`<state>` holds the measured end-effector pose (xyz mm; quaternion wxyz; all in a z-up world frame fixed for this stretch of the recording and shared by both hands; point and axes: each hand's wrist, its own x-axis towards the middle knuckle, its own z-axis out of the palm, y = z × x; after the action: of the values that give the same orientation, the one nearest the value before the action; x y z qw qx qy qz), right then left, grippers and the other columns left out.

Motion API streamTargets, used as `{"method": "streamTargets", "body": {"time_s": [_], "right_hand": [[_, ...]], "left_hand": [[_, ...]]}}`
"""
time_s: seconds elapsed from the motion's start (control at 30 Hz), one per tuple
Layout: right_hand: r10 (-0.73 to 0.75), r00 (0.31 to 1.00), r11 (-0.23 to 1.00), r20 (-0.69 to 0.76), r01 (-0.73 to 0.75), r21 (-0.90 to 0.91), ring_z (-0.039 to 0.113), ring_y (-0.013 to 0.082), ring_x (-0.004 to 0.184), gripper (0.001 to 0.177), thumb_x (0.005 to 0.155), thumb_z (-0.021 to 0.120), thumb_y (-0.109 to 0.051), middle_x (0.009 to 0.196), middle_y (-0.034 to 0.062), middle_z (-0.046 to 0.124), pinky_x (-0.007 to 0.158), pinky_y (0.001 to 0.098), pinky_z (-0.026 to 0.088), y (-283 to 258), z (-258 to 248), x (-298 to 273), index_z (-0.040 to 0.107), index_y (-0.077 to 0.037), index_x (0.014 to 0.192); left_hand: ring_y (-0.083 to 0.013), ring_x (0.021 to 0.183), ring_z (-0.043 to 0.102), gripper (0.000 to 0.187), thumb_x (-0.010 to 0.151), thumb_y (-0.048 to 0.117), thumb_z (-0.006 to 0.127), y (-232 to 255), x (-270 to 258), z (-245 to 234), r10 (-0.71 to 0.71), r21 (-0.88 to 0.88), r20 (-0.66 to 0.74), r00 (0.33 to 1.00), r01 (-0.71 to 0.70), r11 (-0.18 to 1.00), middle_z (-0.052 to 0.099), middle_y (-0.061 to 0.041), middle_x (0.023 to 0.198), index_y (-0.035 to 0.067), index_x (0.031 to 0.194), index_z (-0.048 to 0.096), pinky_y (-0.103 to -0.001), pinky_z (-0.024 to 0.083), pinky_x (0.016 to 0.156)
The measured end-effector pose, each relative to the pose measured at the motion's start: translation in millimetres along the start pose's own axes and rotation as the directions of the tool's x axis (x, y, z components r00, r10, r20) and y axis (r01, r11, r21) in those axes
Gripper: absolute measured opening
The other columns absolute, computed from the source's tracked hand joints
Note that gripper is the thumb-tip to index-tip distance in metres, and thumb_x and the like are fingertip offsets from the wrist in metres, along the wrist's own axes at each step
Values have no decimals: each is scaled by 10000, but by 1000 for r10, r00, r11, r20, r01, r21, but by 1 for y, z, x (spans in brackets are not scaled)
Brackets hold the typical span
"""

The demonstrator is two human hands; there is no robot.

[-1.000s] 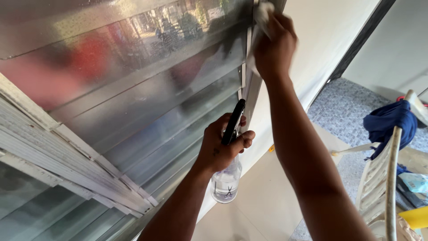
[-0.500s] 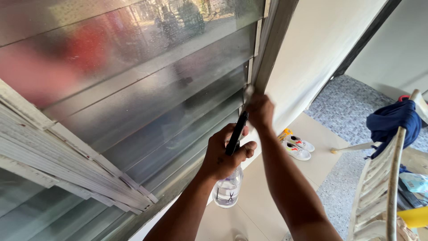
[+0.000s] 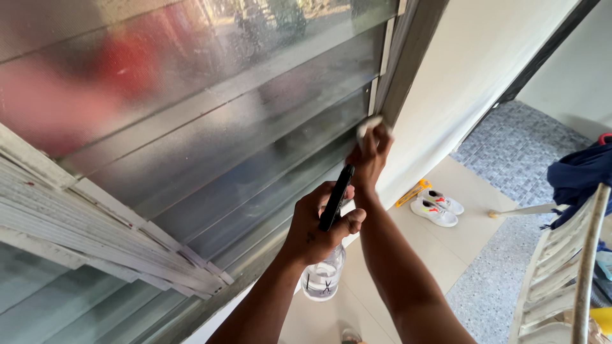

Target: The person cleans a window with horizontal slats by spraying a liquid from a bottle and wiping the surface with a cloth. The person systematically sprays and wipes different sections of the window.

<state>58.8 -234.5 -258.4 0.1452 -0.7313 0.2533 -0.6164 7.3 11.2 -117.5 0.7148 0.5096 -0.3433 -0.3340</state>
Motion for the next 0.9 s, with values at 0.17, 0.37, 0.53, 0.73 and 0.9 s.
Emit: {"method": "streamTargets", "body": {"time_s": [0.17, 0.37, 0.53, 0.73, 0.9], "right_hand": [[205, 930, 973, 304, -161, -165, 616, 385, 1151, 241, 874, 656, -37, 1130, 201, 667, 902, 449, 555, 71, 10, -96, 659, 6, 1112], [406, 894, 908, 187, -373, -190, 661, 339, 794, 141, 970, 673, -120, 877, 173, 686, 744, 409, 539, 75, -15, -57, 670, -11, 881], [64, 998, 996, 9, -64, 56, 667, 378, 1047, 196, 930, 617, 13, 1173, 208, 635, 872, 436, 569, -6, -20, -4, 700, 5, 1107], [182, 969, 973, 168, -153, -173, 647, 391, 1052, 263, 824, 620, 30, 1032, 149, 674, 860, 456, 559, 50, 14, -83, 767, -59, 1022], [306, 879, 951, 364, -264, -162, 675, 387, 934, 189, 834, 695, -43, 975, 155, 703, 794, 475, 553, 99, 23, -134, 780, -93, 995]], "left_hand": [[-115, 666, 624, 310, 852, 75, 772, -7, -8, 0, -8, 163, -32, 999, 13, 986, 659, -57, 754, 39, 1114, 610, -294, 540, 654], [-113, 709, 635, 290, 856, 7, 679, -24, -10, -16, 18, 0, -10, 1000, -18, 1000, 673, -61, 820, 22, 1130, 583, -299, 530, 666], [-110, 698, 667, 345, 843, 15, 722, -39, -18, -18, -49, 64, -81, 996, 54, 996, 691, -61, 803, 12, 1158, 582, -300, 576, 683], [-117, 679, 668, 343, 870, 64, 759, -50, -20, -10, -136, 71, -106, 985, 144, 987, 669, -51, 789, -4, 1160, 588, -303, 583, 679], [-118, 669, 689, 340, 855, 96, 774, -54, -30, -7, -131, 123, -99, 986, 143, 982, 682, -46, 759, 35, 1139, 598, -304, 592, 674]]}}
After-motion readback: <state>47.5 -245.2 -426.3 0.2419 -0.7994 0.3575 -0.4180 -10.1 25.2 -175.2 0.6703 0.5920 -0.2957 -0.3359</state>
